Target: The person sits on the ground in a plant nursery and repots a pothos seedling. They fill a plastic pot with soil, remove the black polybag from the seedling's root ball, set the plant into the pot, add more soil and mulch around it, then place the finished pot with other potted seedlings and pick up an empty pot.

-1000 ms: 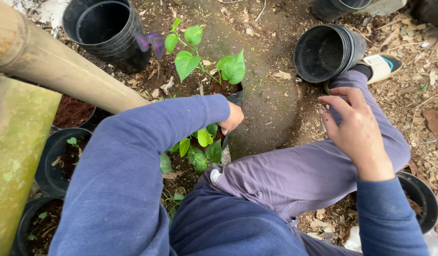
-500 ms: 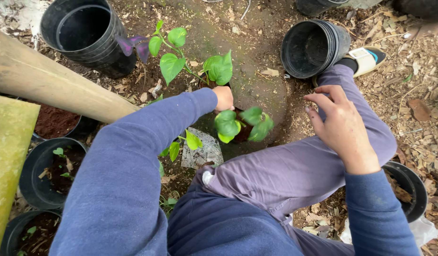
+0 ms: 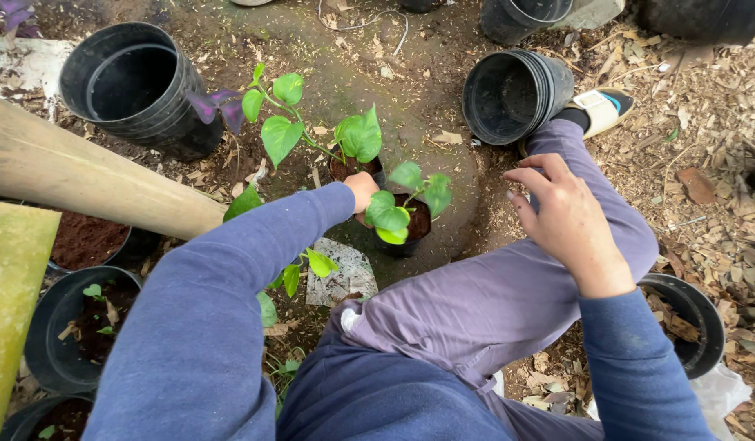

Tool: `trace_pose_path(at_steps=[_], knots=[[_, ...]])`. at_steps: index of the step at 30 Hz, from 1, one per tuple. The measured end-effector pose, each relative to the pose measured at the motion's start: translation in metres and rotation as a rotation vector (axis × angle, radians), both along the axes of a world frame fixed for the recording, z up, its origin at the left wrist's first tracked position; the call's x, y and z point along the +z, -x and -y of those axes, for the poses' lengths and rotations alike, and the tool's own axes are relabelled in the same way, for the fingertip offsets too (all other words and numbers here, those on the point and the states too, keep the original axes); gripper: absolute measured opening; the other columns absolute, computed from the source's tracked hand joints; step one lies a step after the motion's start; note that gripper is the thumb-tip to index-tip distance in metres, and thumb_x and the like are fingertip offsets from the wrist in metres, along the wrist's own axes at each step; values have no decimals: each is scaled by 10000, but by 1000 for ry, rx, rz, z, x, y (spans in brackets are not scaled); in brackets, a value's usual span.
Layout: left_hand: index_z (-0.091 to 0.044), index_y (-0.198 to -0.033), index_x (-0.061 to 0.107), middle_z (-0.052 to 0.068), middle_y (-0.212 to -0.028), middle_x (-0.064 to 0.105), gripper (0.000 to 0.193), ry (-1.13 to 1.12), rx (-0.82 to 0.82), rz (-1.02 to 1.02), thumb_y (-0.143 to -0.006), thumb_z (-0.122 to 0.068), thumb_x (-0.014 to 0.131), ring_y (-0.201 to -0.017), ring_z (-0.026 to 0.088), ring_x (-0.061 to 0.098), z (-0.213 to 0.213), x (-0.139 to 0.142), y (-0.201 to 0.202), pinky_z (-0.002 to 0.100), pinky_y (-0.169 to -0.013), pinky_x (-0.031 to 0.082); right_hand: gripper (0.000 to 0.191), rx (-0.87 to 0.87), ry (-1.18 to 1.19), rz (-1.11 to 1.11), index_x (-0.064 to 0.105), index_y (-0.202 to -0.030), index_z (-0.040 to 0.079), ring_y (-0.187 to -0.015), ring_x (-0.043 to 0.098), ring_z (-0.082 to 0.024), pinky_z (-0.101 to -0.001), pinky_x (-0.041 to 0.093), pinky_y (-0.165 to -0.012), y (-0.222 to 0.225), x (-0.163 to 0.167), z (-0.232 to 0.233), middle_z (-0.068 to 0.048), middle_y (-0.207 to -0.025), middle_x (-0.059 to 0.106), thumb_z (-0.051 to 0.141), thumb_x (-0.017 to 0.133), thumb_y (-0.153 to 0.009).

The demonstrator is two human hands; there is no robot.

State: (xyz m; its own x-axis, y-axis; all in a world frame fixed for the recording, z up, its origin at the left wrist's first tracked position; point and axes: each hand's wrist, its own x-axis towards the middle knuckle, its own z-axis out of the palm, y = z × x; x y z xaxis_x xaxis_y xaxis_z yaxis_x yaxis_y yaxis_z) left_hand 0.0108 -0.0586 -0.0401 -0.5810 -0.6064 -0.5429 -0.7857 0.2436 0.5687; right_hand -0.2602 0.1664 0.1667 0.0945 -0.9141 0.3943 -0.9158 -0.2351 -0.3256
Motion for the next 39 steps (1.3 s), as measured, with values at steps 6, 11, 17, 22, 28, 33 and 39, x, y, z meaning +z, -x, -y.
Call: trace_pose_path(at_steps=[6, 11, 17, 22, 28, 33, 39], knots=[[-50, -919, 829, 181, -789, 748, 196, -221, -190, 203, -825, -175, 710, -684, 323, 731, 32, 9, -19, 412, -574, 610, 249, 13, 14, -6, 718, -1168, 69, -1028, 677, -379, -457, 551, -903, 9, -22, 10, -147, -1216, 648, 90, 725, -920], [-37, -948, 818, 200, -858, 750, 228, 210, -573, 585, -837, -211, 720, -743, 340, 716, 37, 21, -55, 433, -638, 590, 245, 14, -7, -16, 729, -1185, 85, -1014, 672, -397, -472, 546, -890, -2, -37, 10, -149, -1228, 650, 104, 722, -941], [-26, -989, 795, 210, -886, 742, 247, 192, -614, 865, -863, -218, 707, -765, 342, 705, 33, 34, -82, 436, -658, 584, 253, -2, -19, -13, 735, -1178, 104, -1006, 675, -397, -476, 548, -887, 1, -20, 6, -139, -1205, 655, 120, 725, -926], [-16, -1023, 777, 218, -909, 736, 264, 161, -584, 972, -884, -225, 697, -783, 344, 696, 38, 27, -95, 439, -676, 578, 249, -15, -34, -30, 733, -1179, 103, -1008, 674, -394, -475, 548, -883, 5, -14, 5, -138, -1201, 658, 134, 731, -932], [-4, -1064, 754, 228, -938, 728, 285, 136, -542, 955, -910, -232, 684, -805, 346, 685, 36, 23, -110, 442, -697, 572, 232, -15, -47, -37, 735, -1168, 103, -996, 676, -394, -475, 548, -873, 6, -11, 7, -135, -1195, 660, 135, 730, -938], [6, -1099, 735, 236, -961, 722, 303, 110, -525, 923, -931, -239, 674, -823, 347, 676, 35, 21, -109, 445, -714, 567, 236, -8, -40, -22, 733, -1161, 98, -985, 677, -388, -470, 549, -866, 5, -10, 8, -134, -1183, 660, 131, 726, -927], [18, -1140, 713, 246, -989, 714, 326, -55, -498, 701, -956, -247, 661, -845, 349, 666, 38, 44, -108, 449, -735, 561, 235, -20, -58, -6, 734, -1137, 92, -954, 677, -385, -471, 549, -849, 11, -11, 11, -131, -1152, 665, 114, 712, -904]])
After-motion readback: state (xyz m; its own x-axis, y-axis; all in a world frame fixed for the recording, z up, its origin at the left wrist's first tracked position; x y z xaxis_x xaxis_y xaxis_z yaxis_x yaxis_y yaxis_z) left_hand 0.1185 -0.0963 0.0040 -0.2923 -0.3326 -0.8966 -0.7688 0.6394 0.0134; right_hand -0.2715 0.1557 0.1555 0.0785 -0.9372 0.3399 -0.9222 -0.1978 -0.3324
